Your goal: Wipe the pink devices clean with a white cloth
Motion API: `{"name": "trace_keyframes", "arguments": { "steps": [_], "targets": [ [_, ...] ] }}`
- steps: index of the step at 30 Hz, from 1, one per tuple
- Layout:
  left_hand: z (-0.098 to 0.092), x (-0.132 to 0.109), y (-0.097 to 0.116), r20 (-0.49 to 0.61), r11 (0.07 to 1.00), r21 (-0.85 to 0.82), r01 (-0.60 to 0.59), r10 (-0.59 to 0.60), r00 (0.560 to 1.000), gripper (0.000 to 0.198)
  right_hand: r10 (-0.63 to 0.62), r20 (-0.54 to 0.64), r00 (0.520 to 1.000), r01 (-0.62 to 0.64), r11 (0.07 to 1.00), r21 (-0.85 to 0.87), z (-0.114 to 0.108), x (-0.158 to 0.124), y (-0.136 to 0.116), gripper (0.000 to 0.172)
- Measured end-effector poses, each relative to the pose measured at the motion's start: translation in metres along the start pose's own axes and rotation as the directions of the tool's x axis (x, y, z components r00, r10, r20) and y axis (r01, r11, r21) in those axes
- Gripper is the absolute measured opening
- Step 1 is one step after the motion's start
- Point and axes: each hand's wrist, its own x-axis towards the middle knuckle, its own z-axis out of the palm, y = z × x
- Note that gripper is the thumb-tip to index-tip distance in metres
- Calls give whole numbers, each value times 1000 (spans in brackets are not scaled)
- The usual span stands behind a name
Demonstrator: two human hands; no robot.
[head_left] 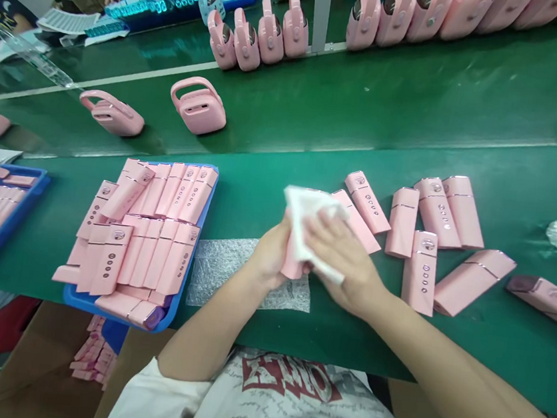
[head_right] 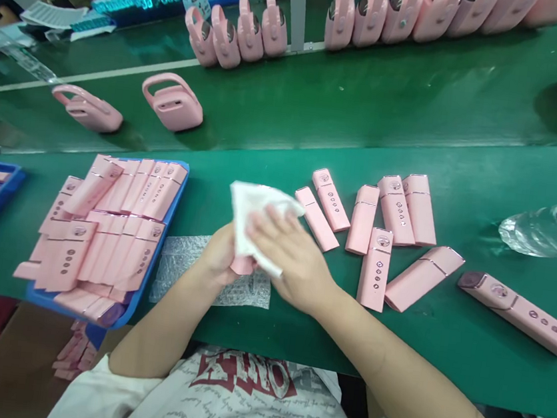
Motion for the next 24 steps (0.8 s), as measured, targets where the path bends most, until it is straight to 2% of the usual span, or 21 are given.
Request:
{"name": "trace_keyframes", "arguments": {
  "steps": [2,3,7,12,17,21,24],
  "targets": [
    [1,3,-5,-25,999,-11,37,-37,999,47,148,-83,985,-147,989,18,0,0,2,50],
    [1,6,-8,-54,999,-22,32,-33,998,45,172,-77,982,-170,985,36,0,0,2,49],
    [-2,18,-12,-151,994,-59,-93,83,985,24,55,39,998,-58,995,85,4,0,-6,43],
    [0,23,-14,-73,978,31,-208,209,975,28,174,-76,982,-165,979,118,-5,6,-12,35],
    [12,29,-20,-22,951,148,-271,278,960,62,189,-87,978,-176,974,140,-15,11,-18,35],
    [25,38,-19,14,939,209,-271,275,961,43,188,-142,972,-169,977,132,-15,7,-19,33],
    [36,42,-14,39,911,258,-323,324,945,38,221,-180,959,-197,970,143,-14,4,-17,31]
  ]
}}
